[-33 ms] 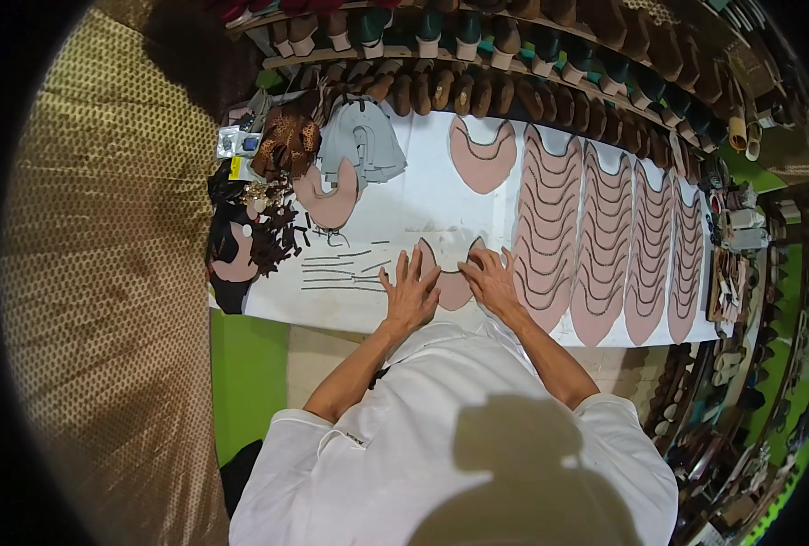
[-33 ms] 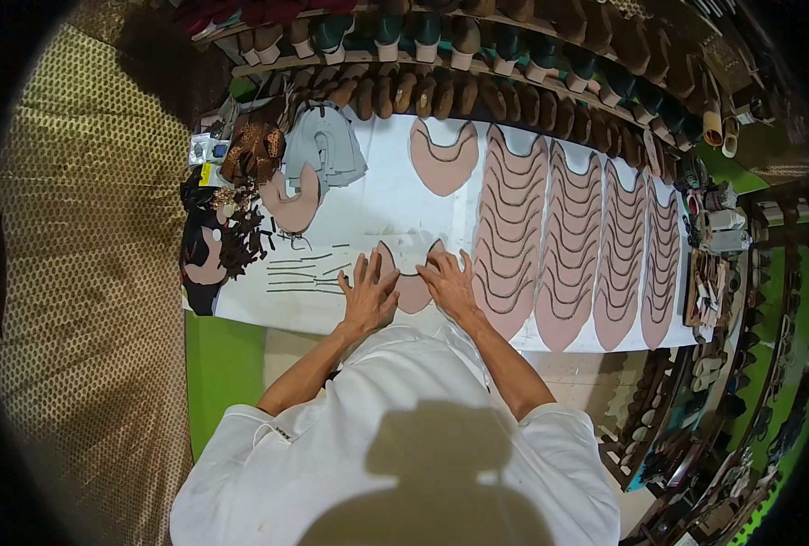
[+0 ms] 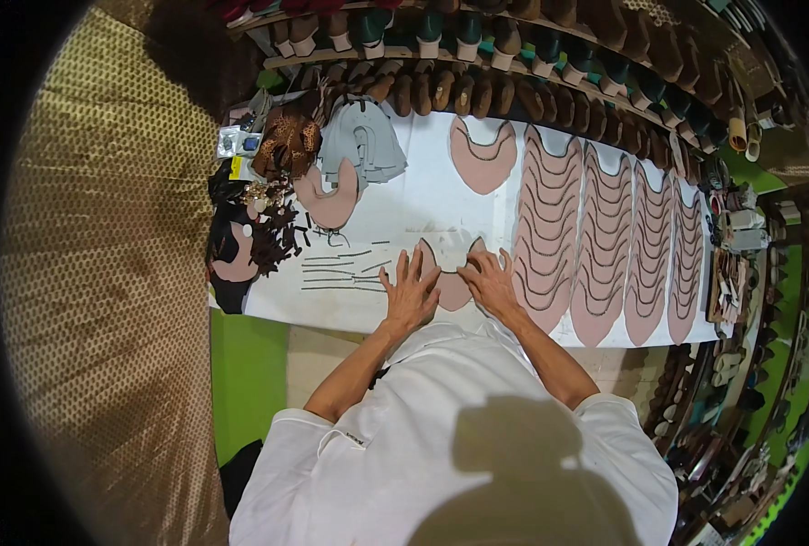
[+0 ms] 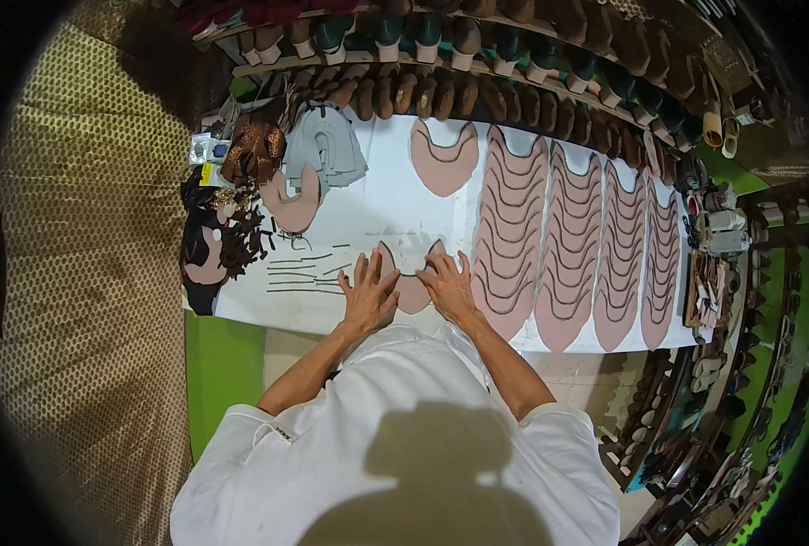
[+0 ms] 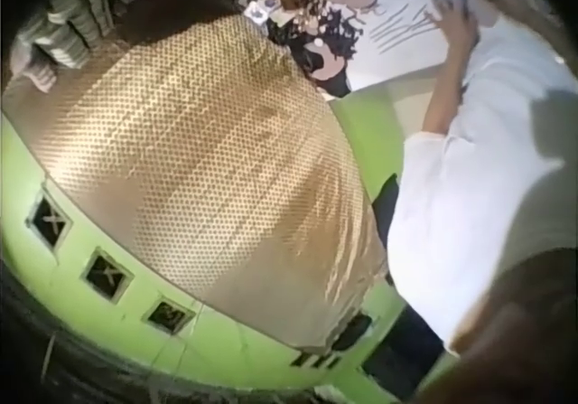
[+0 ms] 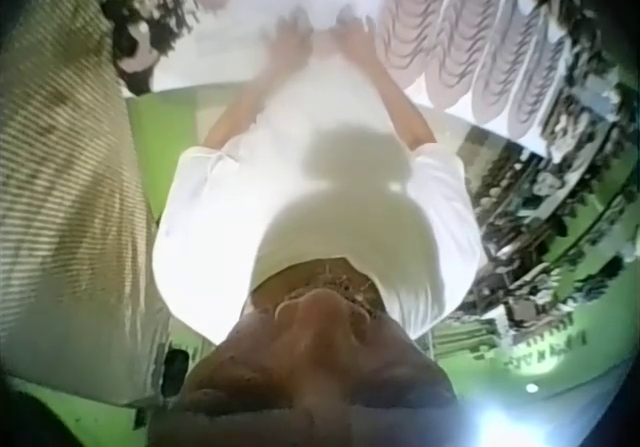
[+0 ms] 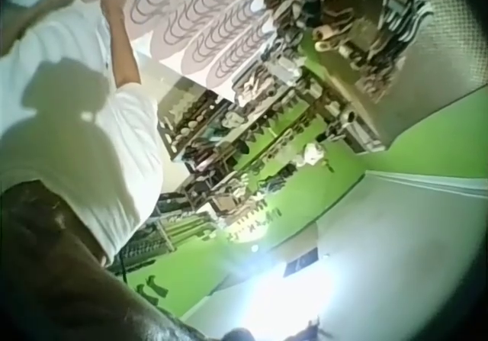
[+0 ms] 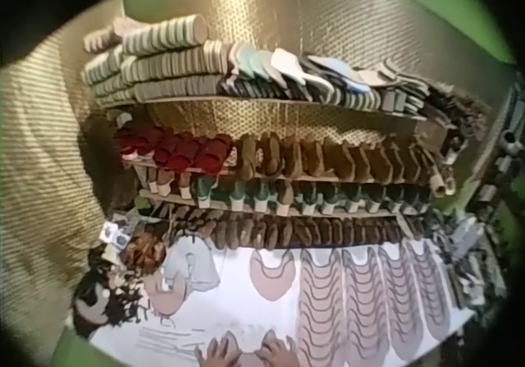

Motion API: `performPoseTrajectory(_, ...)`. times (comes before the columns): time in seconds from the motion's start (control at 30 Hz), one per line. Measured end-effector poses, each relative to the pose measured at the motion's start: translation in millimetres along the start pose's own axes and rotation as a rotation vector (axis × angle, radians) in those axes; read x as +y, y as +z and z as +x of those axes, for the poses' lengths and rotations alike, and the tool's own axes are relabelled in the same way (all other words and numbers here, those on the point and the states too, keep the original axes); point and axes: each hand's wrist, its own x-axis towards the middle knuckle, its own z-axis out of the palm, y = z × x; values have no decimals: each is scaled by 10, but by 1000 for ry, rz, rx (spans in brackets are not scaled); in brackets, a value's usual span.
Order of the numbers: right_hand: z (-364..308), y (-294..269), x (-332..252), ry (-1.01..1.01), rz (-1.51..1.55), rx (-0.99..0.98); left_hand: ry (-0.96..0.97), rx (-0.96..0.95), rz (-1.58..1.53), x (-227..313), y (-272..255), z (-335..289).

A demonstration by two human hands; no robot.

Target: Organizing and matching cut leather shoe upper components on a layout table.

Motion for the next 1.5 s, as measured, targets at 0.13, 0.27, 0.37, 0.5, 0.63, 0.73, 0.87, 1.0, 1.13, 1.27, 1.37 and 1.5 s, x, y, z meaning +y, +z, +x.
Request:
performPoseTrajectory(0.13, -40, -11, -69, 39, -21, -51, 19, -20, 32, -16, -15, 8)
performPoseTrajectory(0.27, -85, 26, -88, 234, -38, 137, -64, 19, -63, 83, -99, 11)
performPoseTrajectory(0.37, -115, 52, -89, 412, -180, 219, -240, 140, -30, 112, -34, 26)
performPoseTrajectory(0.5, -145, 150, -37, 444, -300, 202, -251, 78, -22, 66, 6, 108)
performPoseTrajectory(0.63, -43, 110, -123, 481, -155, 238, -340, 199, -215, -109, 172, 149)
performPoseTrajectory(0.73, -36, 61, -112, 526, -77, 292, -399, 279, -314, -124, 190, 241)
performPoseTrajectory(0.87, -98, -25, -133, 531, 59, 335, -413, 323, -378, -154, 207, 191)
performPoseTrajectory(1.0, -300, -206, -251, 573, 156, 395, -425, 330, -537, 7, 97, 38)
performPoseTrajectory(1.13, -684, -366, -223, 613, 185, 503, -446, 282, -602, 370, -30, -63)
performPoseTrajectory(1.27, -1163, -490, -197, 670, 216, 538, -427, 123, -757, 543, 52, -234)
performPoseTrajectory(1.37, -1577, -528, -146, 705, 176, 558, -437, 29, -745, 764, 204, -392)
performPoseTrajectory(1.5, -2038, -593, 42, 784, 170, 537, -415, -17, -655, 1236, 286, -557)
